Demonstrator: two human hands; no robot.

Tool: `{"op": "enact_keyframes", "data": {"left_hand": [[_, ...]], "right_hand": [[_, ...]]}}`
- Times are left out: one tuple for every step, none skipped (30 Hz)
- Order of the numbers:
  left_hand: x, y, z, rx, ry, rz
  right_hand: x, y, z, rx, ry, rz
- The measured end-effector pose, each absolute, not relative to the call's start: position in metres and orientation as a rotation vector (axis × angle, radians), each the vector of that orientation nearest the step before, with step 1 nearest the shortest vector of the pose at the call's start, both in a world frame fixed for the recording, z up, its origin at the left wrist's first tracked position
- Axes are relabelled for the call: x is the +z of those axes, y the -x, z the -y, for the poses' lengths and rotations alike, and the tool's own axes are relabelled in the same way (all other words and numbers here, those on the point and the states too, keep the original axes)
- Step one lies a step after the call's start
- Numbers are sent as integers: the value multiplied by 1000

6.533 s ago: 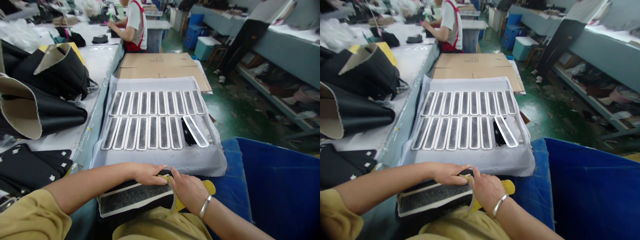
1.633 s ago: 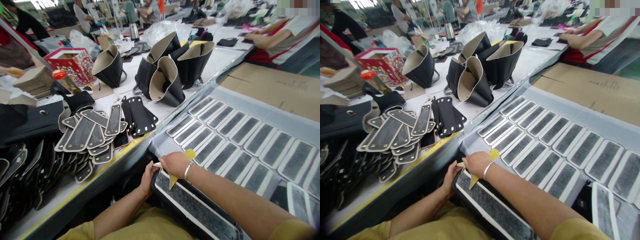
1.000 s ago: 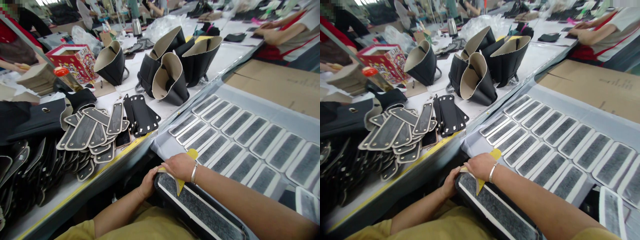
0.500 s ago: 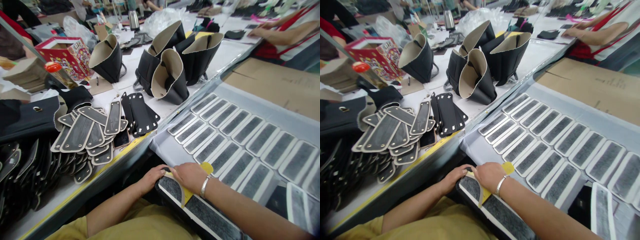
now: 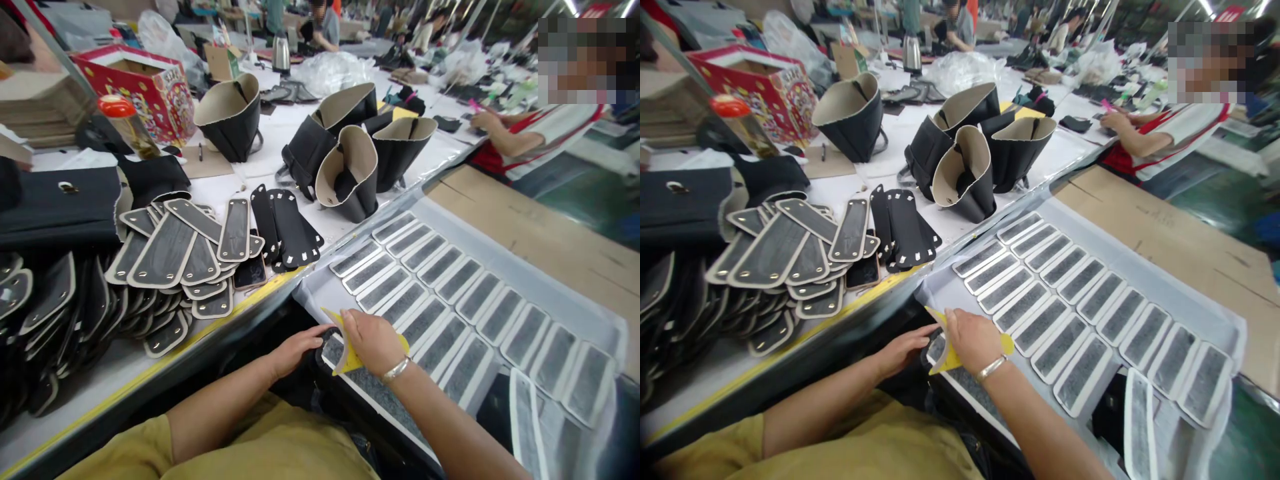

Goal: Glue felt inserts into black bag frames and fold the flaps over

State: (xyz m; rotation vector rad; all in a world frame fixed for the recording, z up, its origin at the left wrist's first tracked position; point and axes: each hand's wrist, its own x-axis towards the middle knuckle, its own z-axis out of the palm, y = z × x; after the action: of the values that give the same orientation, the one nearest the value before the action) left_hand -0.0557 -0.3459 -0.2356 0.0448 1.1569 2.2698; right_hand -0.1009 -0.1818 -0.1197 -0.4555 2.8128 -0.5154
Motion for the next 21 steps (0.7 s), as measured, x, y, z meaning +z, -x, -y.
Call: {"op": "enact_keyframes", "data": {"left_hand": [[-233, 57, 346, 2251, -36, -1189], [-230, 59, 346, 2232, -27, -1227], [-226, 61, 346, 2210, -19, -1265], [-221, 64, 346, 2187, -10, -1297], [-217, 66, 346, 2164, 0, -1318], [-213, 67, 346, 2145, 7, -1326], [-210, 69, 346, 2133, 9, -1331], [-207, 69, 346, 2121, -3, -1341], [-205, 69, 346, 2112, -22, -1365], [-204, 69, 346, 2103, -47, -1406], [-203, 69, 345, 2090, -72, -1458], [-204, 68, 345, 2075, -88, -1515], [-205, 67, 343, 2057, -97, -1570], [-207, 66, 341, 2040, -99, -1625], [-208, 64, 339, 2029, -92, -1683], [-210, 63, 337, 2020, -86, -1736], [-212, 62, 335, 2018, -78, -1777], [-213, 61, 334, 2027, -65, -1799], [-214, 60, 333, 2042, -54, -1804], [-214, 60, 332, 2062, -45, -1788], [-214, 60, 333, 2077, -38, -1750]], "right_hand": [[-121, 105, 187, -778, 396, -2784], [-121, 110, 191, -1123, 315, -2700], [-119, 116, 194, -1469, 225, -2565], [-117, 121, 197, -1749, 157, -2408], [-114, 126, 200, -1965, 118, -2248], [-112, 131, 204, -2124, 102, -2097], [-111, 134, 208, -2237, 102, -1962], [-111, 136, 212, -2332, 105, -1836], [-112, 137, 216, -2429, 94, -1683], [-115, 137, 220, -2506, 72, -1542], [-119, 135, 224, -2552, 40, -1444], [-123, 133, 226, -2574, 3, -1407], [-126, 130, 229, -2592, -30, -1399], [-130, 126, 231, -2606, -48, -1408], [-133, 121, 234, -2616, -51, -1433], [-134, 116, 237, -2625, -41, -1472], [-135, 111, 240, -2626, -20, -1525], [-136, 106, 243, -2621, -1, -1587], [-135, 102, 245, -2607, 5, -1651], [-135, 100, 247, -2596, -6, -1711], [-133, 98, 249, -2585, -26, -1748]]}}
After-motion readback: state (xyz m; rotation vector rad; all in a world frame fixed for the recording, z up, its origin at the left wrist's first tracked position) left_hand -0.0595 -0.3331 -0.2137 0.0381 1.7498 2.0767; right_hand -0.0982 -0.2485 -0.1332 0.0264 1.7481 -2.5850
